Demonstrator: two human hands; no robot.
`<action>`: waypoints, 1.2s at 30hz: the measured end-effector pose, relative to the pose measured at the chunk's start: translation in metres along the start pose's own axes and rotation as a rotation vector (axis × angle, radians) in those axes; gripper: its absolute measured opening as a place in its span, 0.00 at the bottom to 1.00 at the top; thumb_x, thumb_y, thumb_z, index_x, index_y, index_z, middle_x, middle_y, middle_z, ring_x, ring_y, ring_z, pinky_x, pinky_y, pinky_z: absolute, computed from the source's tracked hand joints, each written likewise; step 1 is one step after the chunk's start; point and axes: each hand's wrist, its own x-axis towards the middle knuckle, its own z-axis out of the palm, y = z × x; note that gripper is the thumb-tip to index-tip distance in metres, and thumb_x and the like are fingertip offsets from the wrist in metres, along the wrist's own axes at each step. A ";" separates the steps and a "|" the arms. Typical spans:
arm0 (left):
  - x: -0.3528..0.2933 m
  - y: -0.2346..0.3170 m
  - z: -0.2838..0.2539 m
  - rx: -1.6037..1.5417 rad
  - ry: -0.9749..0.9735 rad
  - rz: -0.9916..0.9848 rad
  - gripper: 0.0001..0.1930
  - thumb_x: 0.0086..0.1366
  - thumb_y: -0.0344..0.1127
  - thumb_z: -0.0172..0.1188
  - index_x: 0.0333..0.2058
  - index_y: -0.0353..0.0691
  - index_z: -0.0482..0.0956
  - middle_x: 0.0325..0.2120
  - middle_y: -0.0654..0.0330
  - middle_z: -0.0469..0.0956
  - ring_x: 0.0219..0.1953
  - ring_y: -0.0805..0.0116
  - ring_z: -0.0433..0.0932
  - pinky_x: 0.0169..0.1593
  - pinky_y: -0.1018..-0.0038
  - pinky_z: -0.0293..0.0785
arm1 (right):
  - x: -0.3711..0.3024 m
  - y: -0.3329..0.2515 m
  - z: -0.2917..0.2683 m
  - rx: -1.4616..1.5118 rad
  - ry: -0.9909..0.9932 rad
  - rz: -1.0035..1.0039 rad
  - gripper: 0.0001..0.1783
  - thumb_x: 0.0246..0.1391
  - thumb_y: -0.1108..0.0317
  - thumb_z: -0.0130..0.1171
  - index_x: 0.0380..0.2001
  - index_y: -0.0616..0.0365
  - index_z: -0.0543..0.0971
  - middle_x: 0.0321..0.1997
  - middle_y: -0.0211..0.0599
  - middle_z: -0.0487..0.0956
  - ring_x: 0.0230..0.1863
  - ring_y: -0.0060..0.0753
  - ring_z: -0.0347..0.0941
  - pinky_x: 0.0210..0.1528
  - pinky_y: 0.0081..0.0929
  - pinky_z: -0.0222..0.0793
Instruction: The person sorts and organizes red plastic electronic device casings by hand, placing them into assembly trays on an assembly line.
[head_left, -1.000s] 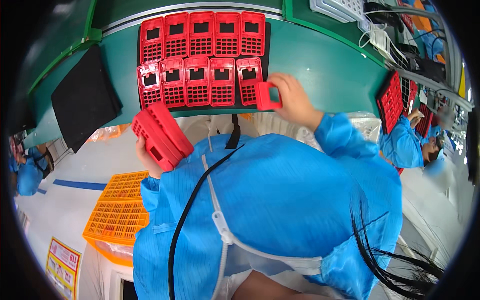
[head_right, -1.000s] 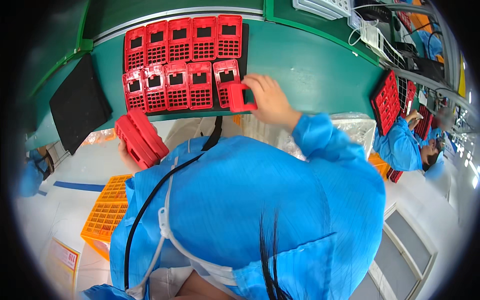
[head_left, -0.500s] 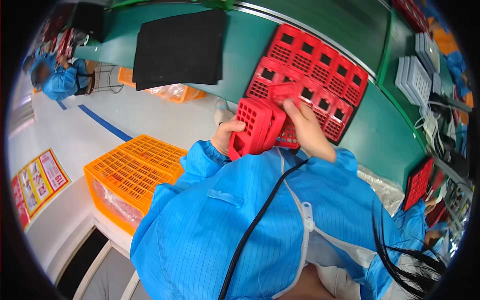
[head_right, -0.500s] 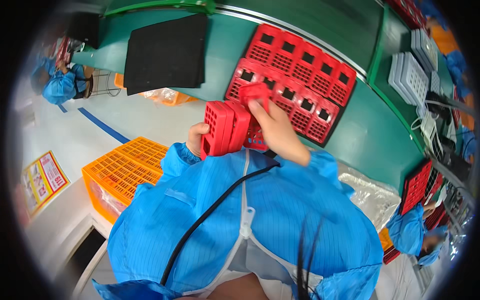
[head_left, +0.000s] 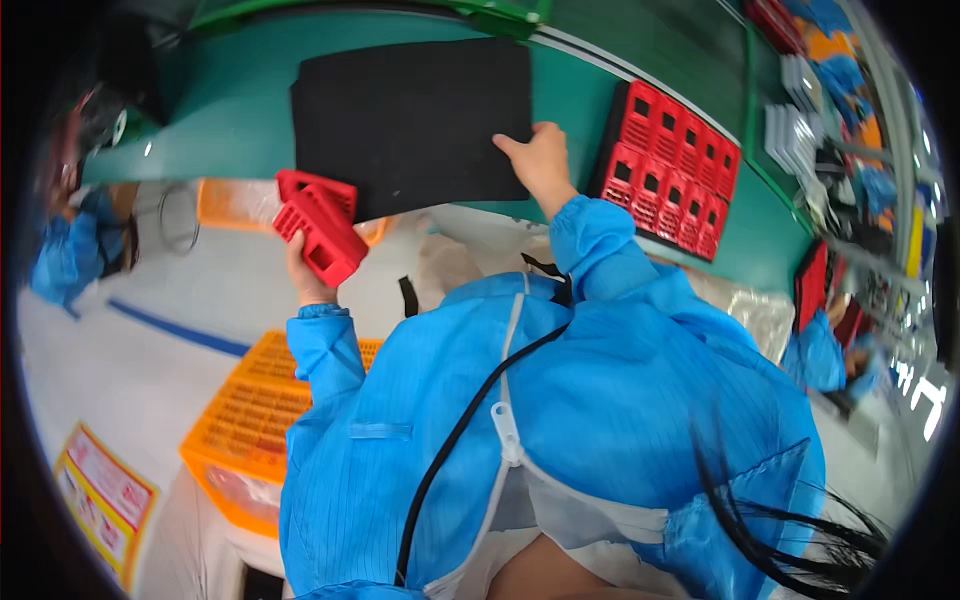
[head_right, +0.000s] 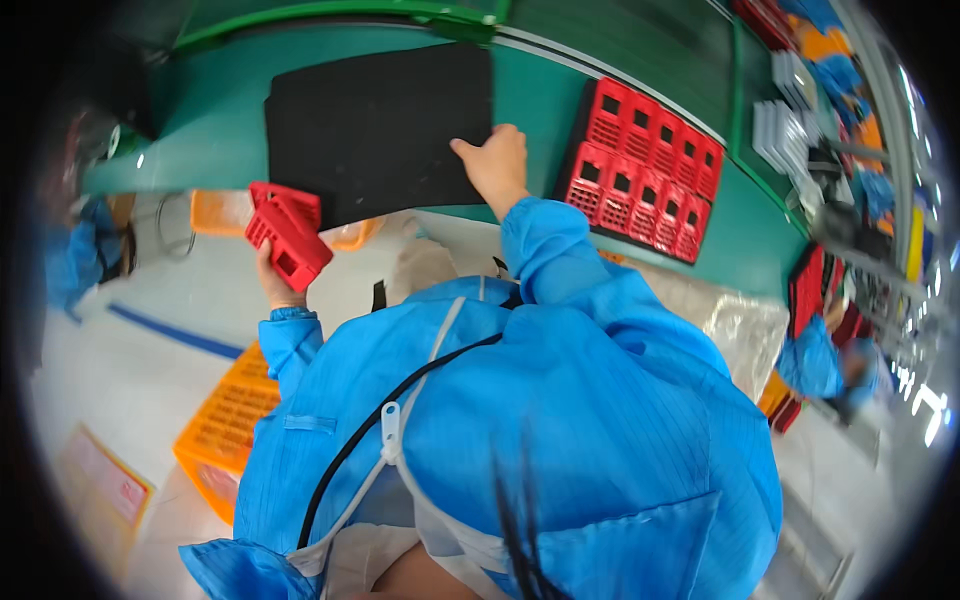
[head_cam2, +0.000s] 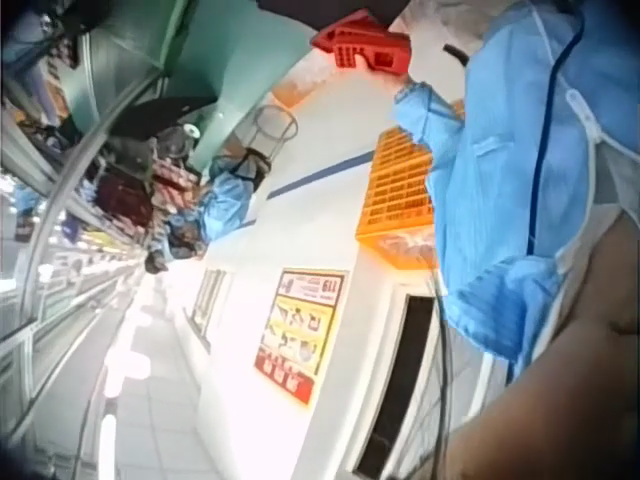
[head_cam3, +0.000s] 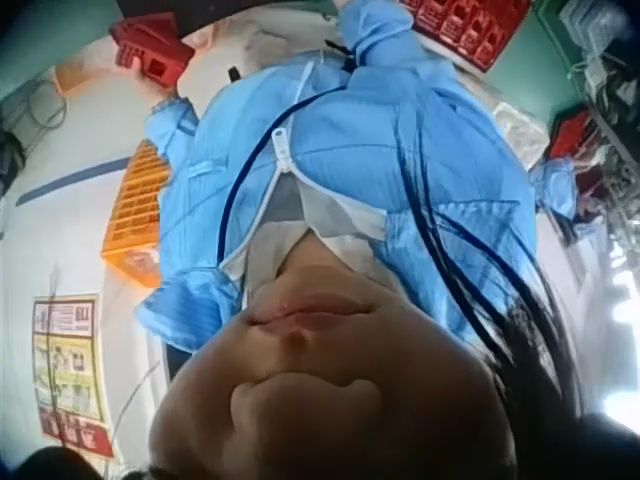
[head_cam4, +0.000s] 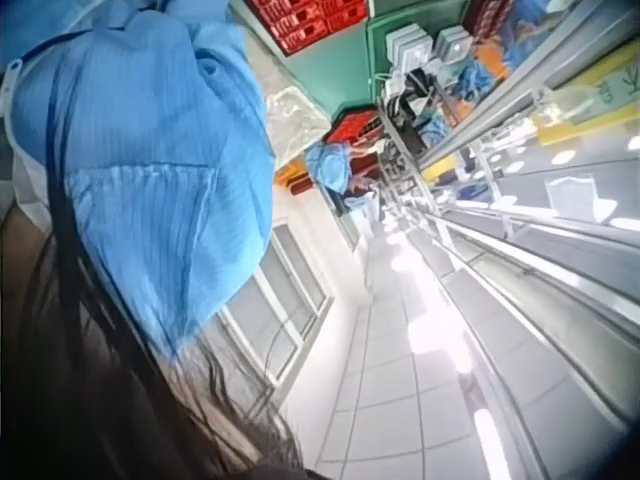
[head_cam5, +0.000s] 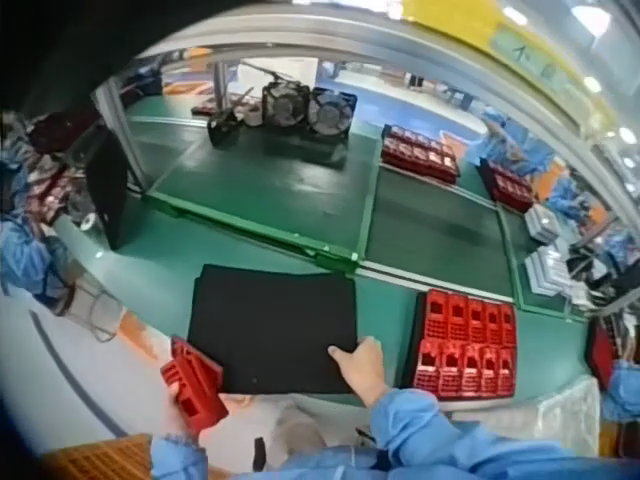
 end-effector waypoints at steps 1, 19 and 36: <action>0.010 0.001 -0.003 -0.024 0.025 0.010 0.31 0.58 0.48 0.57 0.55 0.36 0.64 0.49 0.53 0.73 0.50 0.58 0.73 0.53 0.64 0.70 | 0.000 -0.007 0.002 0.025 0.011 0.050 0.35 0.36 0.57 0.71 0.43 0.74 0.71 0.43 0.59 0.74 0.47 0.55 0.71 0.50 0.39 0.69; -0.029 -0.029 0.127 0.132 -0.428 -0.065 0.36 0.53 0.54 0.57 0.56 0.38 0.62 0.48 0.52 0.73 0.45 0.55 0.75 0.46 0.63 0.77 | 0.005 0.264 -0.256 0.828 0.502 0.276 0.22 0.49 0.66 0.64 0.45 0.67 0.75 0.38 0.38 0.78 0.38 0.28 0.74 0.42 0.22 0.68; -0.139 -0.205 0.307 0.218 -0.517 -0.636 0.32 0.49 0.44 0.61 0.52 0.35 0.67 0.42 0.50 0.77 0.41 0.57 0.77 0.41 0.67 0.78 | 0.000 0.162 -0.242 1.322 -0.685 0.228 0.24 0.59 0.56 0.52 0.55 0.56 0.69 0.53 0.43 0.72 0.54 0.36 0.69 0.48 0.31 0.70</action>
